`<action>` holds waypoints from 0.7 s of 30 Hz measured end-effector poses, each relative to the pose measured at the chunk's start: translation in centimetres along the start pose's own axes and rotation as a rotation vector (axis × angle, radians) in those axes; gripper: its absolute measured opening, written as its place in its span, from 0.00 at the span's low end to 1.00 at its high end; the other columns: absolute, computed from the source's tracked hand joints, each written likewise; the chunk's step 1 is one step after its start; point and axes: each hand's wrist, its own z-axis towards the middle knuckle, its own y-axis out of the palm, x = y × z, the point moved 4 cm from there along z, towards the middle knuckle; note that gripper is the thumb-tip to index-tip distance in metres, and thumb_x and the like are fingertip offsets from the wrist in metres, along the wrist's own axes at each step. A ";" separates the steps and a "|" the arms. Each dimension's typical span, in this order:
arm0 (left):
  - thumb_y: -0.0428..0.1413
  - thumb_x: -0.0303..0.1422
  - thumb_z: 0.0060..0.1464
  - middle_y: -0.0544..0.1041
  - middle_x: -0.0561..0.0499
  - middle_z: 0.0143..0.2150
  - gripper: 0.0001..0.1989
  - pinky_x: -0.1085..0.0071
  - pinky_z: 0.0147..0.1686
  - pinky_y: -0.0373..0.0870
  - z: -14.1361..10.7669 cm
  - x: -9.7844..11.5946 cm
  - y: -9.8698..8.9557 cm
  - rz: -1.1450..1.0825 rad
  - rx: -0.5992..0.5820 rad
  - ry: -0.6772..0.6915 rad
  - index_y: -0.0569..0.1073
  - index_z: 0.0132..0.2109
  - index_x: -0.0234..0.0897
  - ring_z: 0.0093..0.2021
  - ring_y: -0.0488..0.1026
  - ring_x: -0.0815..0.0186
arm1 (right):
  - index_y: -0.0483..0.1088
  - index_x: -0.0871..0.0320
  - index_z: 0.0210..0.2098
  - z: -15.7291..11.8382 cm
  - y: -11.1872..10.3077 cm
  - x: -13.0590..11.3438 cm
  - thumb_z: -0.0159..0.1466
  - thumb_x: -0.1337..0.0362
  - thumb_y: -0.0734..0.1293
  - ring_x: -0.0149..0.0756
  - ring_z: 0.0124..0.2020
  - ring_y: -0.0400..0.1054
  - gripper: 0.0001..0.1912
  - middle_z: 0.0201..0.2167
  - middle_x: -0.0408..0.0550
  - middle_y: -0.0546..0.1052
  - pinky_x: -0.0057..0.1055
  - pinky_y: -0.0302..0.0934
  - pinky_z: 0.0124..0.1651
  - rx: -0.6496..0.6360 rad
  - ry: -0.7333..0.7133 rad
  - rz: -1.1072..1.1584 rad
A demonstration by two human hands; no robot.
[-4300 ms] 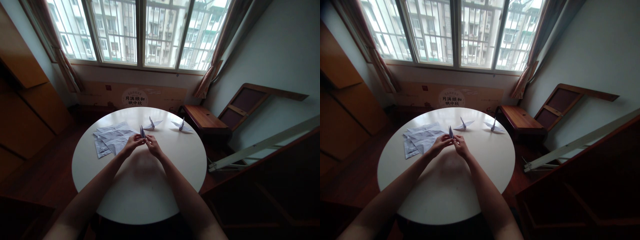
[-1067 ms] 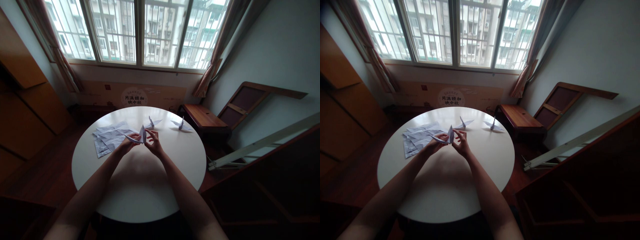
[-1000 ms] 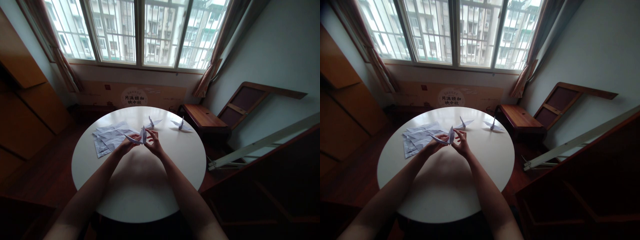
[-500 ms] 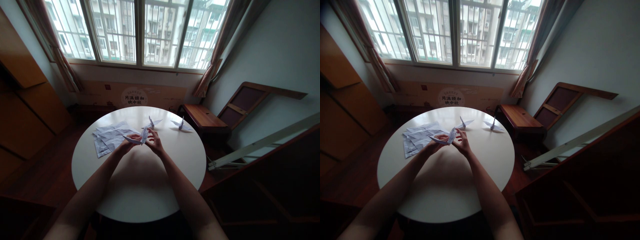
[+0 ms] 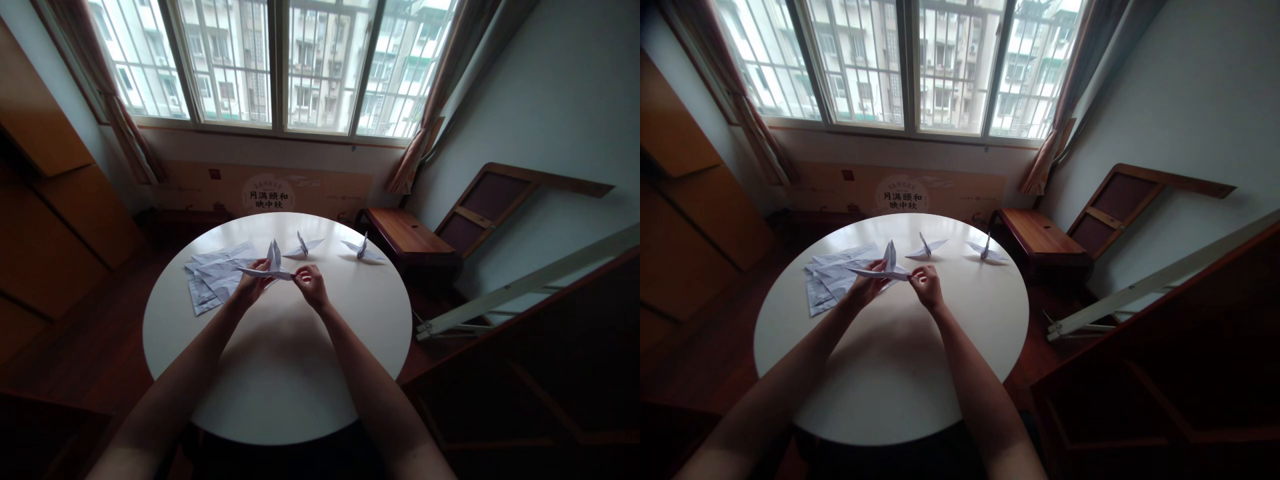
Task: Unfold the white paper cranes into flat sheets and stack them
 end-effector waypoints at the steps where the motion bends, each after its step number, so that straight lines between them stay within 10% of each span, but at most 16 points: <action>1: 0.67 0.34 0.44 0.75 0.53 0.28 0.15 0.71 0.35 0.73 0.1 0.1 -0.1 -0.004 0.030 0.016 0.71 0.36 0.34 0.28 0.73 0.70 | 0.69 0.58 0.30 0.0 0.2 0.1 0.57 0.58 0.69 0.34 0.33 0.70 0.09 0.34 0.46 0.72 0.34 0.67 0.38 -0.027 0.011 0.011; 21: 0.61 0.41 0.49 0.71 0.53 0.33 0.17 0.76 0.24 0.65 -0.3 1.1 -1.7 0.201 0.338 0.253 0.65 0.41 0.38 0.26 0.69 0.71 | 0.64 0.55 0.54 -1.9 3.1 -0.9 0.46 0.64 0.76 0.34 0.32 0.72 0.36 0.28 0.40 0.75 0.36 0.68 0.40 -0.560 0.141 0.392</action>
